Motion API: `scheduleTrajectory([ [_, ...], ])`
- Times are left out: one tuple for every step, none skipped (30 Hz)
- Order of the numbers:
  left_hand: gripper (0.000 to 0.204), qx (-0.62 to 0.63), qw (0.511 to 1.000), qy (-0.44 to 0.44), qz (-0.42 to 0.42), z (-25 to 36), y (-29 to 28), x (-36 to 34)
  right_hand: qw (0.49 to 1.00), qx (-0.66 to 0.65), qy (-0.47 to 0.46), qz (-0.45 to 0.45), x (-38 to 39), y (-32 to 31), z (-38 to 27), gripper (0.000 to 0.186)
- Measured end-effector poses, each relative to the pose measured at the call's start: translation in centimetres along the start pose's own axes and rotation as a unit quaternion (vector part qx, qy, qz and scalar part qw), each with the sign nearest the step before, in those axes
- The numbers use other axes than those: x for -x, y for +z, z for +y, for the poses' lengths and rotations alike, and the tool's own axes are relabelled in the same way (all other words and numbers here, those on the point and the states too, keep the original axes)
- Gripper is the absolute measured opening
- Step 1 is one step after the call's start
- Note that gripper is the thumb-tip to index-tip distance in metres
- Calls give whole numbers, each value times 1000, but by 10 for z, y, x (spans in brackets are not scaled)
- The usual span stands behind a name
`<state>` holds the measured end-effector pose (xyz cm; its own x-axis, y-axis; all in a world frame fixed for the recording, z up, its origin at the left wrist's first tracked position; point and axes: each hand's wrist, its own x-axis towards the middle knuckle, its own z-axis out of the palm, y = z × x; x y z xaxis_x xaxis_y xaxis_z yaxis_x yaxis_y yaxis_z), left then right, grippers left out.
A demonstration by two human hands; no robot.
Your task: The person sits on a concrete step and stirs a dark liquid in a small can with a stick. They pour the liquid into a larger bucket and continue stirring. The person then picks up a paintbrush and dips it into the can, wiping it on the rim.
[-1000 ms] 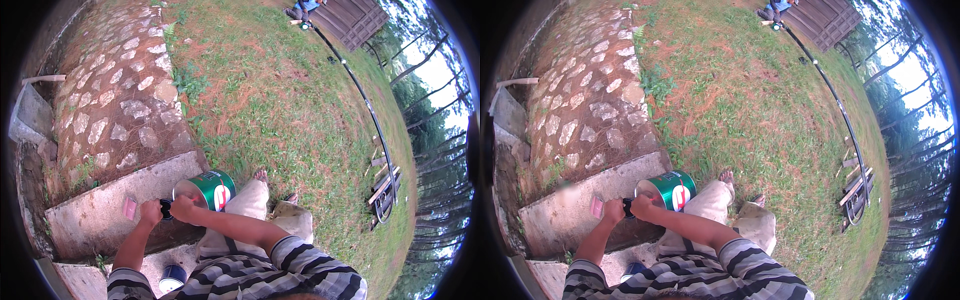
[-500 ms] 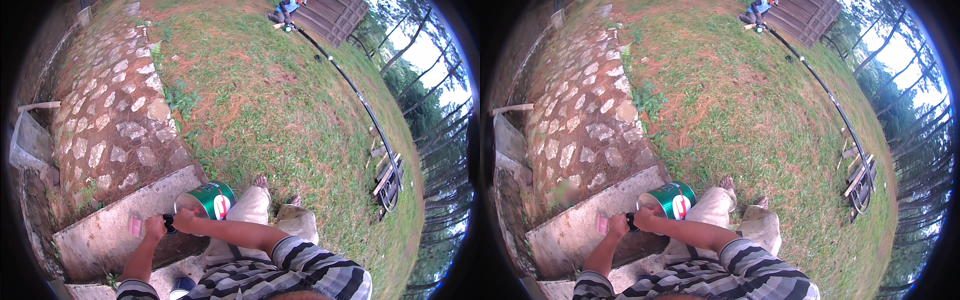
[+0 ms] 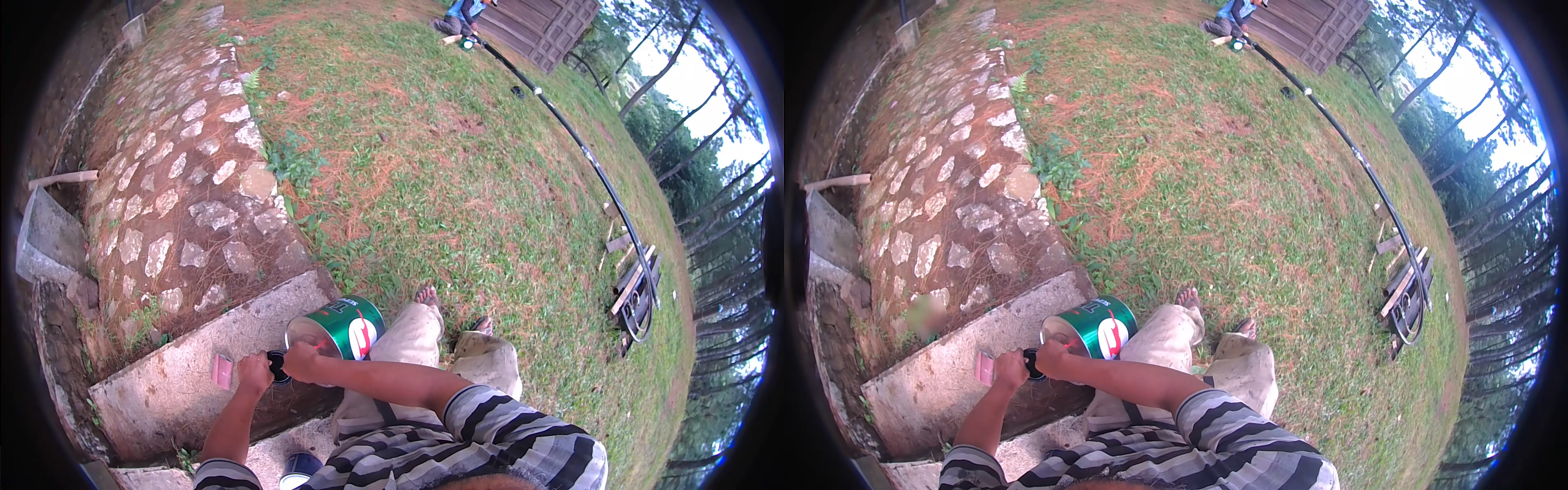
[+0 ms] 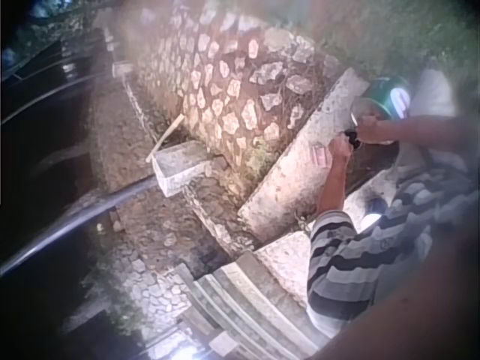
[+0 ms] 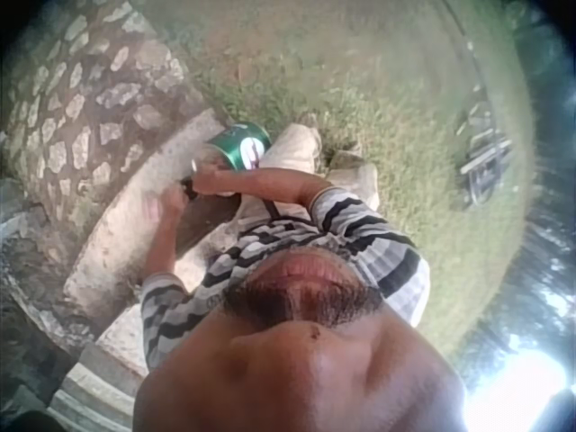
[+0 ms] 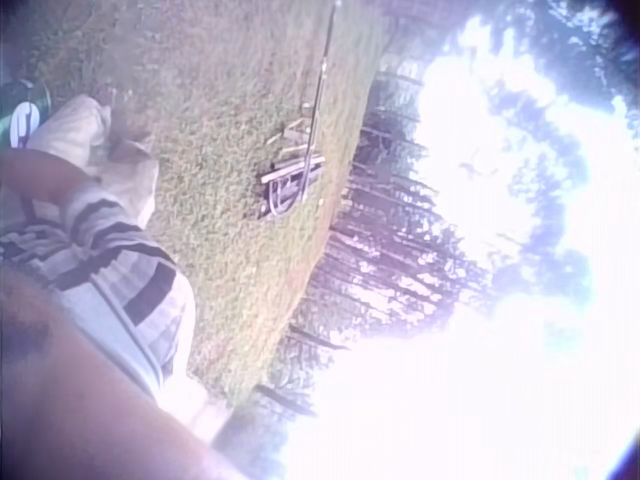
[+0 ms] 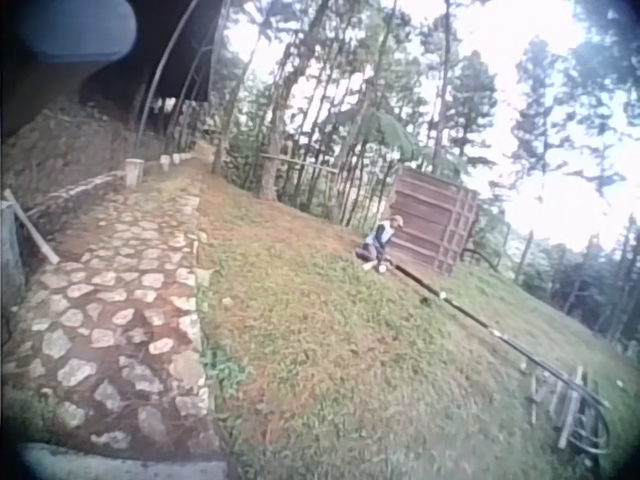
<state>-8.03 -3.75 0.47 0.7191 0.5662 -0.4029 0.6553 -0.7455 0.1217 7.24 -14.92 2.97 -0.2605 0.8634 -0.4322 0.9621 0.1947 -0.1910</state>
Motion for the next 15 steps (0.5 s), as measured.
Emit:
scheduleTrajectory([
  [17,0,1000,2,-3,0,1,0,1000,-1,2,1,0,2,0,19],
  [17,1,1000,3,-5,0,3,-1,1000,-2,4,2,-1,3,-1,19],
  [17,-1,1000,4,-6,0,2,0,1000,-3,6,6,-1,1,-1,19],
  [17,-2,1000,1,-5,-1,2,0,1000,-3,7,5,0,-1,-2,18],
  [17,-2,1000,-1,-4,-2,2,0,1000,-3,8,4,0,-2,-2,18],
  [17,-2,1000,-2,-4,-2,2,0,1000,-3,10,2,1,-2,-2,18],
  [17,-1,1000,-1,-5,-2,1,-1,1000,-5,14,6,1,-2,-2,17],
  [18,1,1000,1,-6,-2,1,-1,1000,-8,18,9,1,-2,-3,17],
  [18,2,1000,2,-7,-2,1,-1,1000,-11,21,13,1,-3,-4,16],
  [18,0,1000,3,-5,-3,1,-1,1000,-12,20,12,1,-4,-4,16],
  [18,-2,1000,4,-3,-3,1,-1,1000,-14,19,12,1,-4,-3,16],
  [18,-4,1000,3,-2,-5,2,-1,1000,-15,16,11,2,-8,-4,16],
  [18,-5,1000,4,2,-6,2,0,1000,-14,9,2,3,-12,-4,16],
  [18,-6,1000,6,6,-8,3,0,1000,-12,3,-6,3,-16,-3,16],
  [17,-6,1000,10,9,-7,5,0,1000,-11,-2,-16,5,-17,-3,16],
])
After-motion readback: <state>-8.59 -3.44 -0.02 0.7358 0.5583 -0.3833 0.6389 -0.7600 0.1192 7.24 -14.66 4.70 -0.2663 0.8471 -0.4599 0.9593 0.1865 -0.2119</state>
